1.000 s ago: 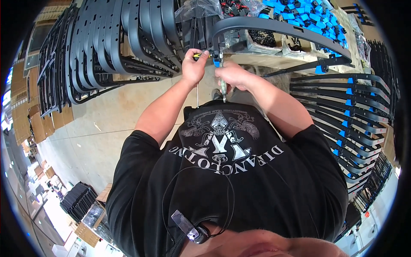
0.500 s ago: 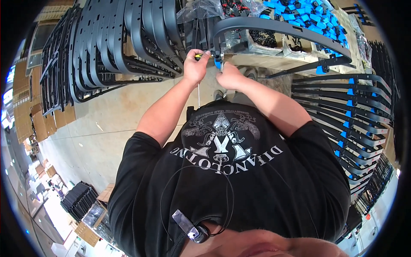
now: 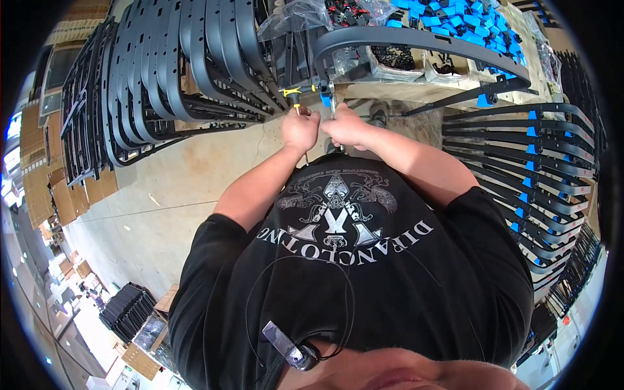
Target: Assembling plastic caps and hardware onto metal frame components in a factory.
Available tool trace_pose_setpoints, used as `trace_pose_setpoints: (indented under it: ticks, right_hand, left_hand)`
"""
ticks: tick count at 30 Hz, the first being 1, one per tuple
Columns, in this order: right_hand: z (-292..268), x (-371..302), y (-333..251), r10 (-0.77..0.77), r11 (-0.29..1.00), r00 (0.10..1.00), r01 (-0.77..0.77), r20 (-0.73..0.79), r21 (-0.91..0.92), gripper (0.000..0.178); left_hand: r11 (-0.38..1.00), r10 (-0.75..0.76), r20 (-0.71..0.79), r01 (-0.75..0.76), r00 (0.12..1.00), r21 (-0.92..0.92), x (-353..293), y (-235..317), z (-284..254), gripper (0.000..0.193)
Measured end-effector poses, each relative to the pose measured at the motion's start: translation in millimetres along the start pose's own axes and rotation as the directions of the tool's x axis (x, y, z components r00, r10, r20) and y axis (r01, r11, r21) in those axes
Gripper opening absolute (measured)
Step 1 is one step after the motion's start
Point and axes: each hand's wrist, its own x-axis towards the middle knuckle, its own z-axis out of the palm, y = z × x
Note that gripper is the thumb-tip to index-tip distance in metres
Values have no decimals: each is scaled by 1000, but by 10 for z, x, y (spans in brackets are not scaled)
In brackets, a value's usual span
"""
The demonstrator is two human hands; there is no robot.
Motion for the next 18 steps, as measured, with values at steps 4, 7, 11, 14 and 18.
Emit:
trace_pose_setpoints:
  ticks: [4, 7, 11, 14, 18]
  right_hand:
    - [2, 3, -84, 85, 996, 996, -85, 31, -2, 51]
    - [28, 140, 84, 59, 998, 998, -60, 28, 30, 44]
    - [-60, 346, 422, -27, 965, 995, 50, -91, 257, 29]
    - [-197, 293, 627, 36, 873, 961, 104, -275, 477, 21]
    - [-644, 76, 1027, 53, 833, 955, 120, -293, 540, 17]
  left_hand:
    - [990, 111, -159, -123, 981, -66, 315, -328, 373, 33]
    - [990, 102, -160, -117, 982, -84, 472, -477, 458, 32]
    - [961, 118, -75, -133, 990, -242, 428, -246, 346, 29]
    - [665, 25, 89, 50, 996, -745, 348, 3, 183, 24]
    - [612, -59, 192, 187, 980, -768, 392, 44, 74, 30]
